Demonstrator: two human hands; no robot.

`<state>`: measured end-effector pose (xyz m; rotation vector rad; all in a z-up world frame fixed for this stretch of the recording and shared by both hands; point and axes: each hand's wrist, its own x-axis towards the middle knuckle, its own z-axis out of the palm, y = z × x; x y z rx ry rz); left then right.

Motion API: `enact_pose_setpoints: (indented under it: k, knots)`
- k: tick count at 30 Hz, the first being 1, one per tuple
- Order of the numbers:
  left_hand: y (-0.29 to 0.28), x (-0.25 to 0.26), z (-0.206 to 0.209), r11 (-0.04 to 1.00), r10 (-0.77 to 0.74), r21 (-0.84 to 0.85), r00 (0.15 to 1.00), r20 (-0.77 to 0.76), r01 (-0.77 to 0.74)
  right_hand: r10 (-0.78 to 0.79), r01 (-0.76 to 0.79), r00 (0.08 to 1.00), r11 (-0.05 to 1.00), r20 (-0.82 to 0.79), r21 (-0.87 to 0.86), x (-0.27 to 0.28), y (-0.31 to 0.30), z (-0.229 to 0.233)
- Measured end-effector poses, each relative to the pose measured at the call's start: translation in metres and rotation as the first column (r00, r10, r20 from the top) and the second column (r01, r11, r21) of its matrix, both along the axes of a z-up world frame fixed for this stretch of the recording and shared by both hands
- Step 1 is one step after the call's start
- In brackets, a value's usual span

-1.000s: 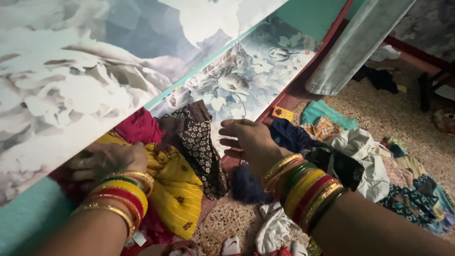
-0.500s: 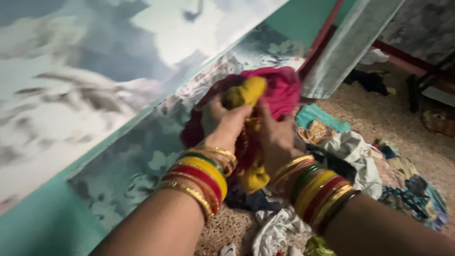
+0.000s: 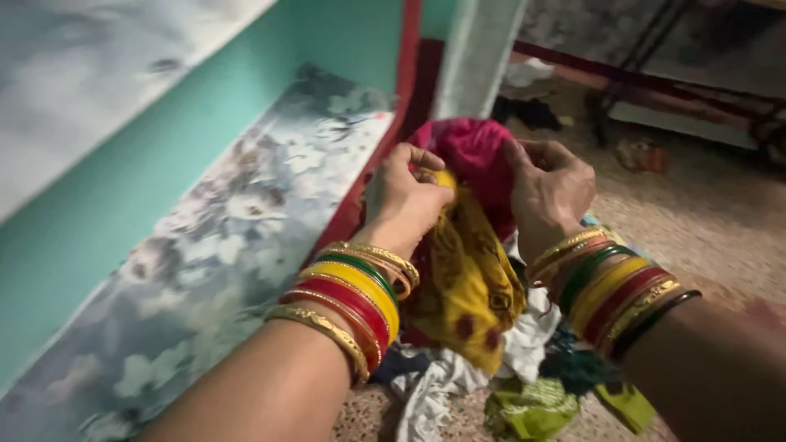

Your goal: The person removes various items, including clothes and toiletries, from a wall-mounted shelf. They then apply a dark sheet to the shelf surface, hang a towel, and place bottles and a flower arrangement back onto the shelf.

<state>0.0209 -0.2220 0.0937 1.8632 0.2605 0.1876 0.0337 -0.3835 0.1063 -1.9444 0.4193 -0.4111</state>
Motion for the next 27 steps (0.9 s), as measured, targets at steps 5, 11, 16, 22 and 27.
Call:
enact_pose_setpoints:
  k: [5, 11, 16, 22, 27]
  knots:
    - [-0.046, 0.016, 0.017, 0.999, -0.026, 0.032, 0.999, 0.039, 0.025, -0.053, 0.053, 0.997, 0.998, 0.049, 0.016, -0.003, -0.044, 0.019]
    - [-0.082, 0.026, 0.057, 0.957, -0.159, 0.289, 0.889, 0.429, 0.032, 0.003, 0.035, 0.991, 0.959, 0.132, -0.282, 0.007, -0.089, 0.041]
    - [-0.11, 0.033, 0.103, 0.852, -0.122, 0.36, 0.523, 0.843, -0.381, -0.017, 0.071, 0.979, 0.963, 0.205, -0.261, 0.029, -0.121, 0.066]
    - [-0.117, 0.041, 0.132, 0.831, -0.199, 0.444, 0.567, 0.799, -0.334, 0.081, 0.058, 0.956, 0.891, 0.282, -0.451, 0.034, -0.152, 0.069]
    - [-0.126, 0.06, 0.145, 0.84, -0.185, 0.317, 0.319, 0.93, -0.44, 0.14, 0.258, 0.805, 0.792, 0.577, -0.553, 0.049, -0.179, 0.084]
